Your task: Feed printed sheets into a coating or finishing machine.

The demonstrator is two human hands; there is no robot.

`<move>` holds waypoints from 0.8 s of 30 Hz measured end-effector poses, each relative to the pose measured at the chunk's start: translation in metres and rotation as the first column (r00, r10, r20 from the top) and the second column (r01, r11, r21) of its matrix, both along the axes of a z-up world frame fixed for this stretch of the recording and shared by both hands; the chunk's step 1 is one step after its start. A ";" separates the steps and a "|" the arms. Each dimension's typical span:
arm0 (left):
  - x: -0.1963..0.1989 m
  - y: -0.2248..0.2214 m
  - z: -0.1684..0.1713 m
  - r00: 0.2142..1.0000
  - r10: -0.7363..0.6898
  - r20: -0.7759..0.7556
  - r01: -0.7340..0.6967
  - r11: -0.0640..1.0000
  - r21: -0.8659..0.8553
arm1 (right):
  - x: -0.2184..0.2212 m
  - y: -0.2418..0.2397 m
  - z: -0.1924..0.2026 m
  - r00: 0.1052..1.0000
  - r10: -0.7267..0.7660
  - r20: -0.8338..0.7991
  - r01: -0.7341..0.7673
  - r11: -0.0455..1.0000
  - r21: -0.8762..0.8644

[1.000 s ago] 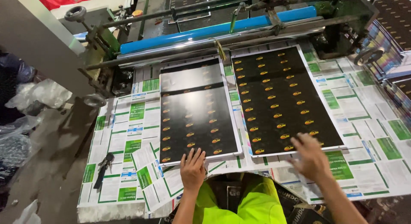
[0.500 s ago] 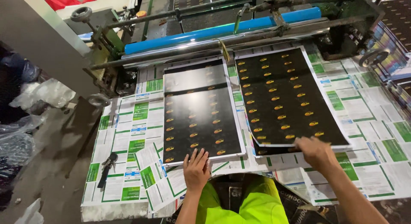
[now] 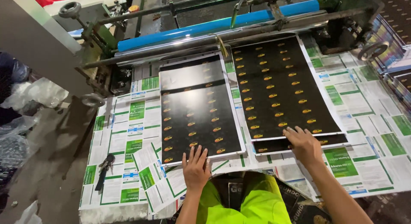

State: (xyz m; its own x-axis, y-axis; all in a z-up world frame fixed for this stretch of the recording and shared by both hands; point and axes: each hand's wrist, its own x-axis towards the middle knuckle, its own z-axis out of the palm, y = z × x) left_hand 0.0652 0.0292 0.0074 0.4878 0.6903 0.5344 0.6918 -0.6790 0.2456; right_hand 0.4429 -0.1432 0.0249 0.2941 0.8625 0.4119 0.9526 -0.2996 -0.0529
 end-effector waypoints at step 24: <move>-0.005 0.004 0.008 0.999 -0.032 0.026 0.033 0.999 -0.036 | 0.042 0.092 -0.007 0.983 -0.145 -0.113 0.168 0.959 0.230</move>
State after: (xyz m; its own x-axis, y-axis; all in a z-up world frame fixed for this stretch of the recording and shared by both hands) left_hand 0.0604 0.0328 0.0152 0.4970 0.6932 0.5220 0.6625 -0.6916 0.2878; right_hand 0.4851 -0.0511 0.0183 0.4644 0.6833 0.5634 0.8823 -0.4122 -0.2274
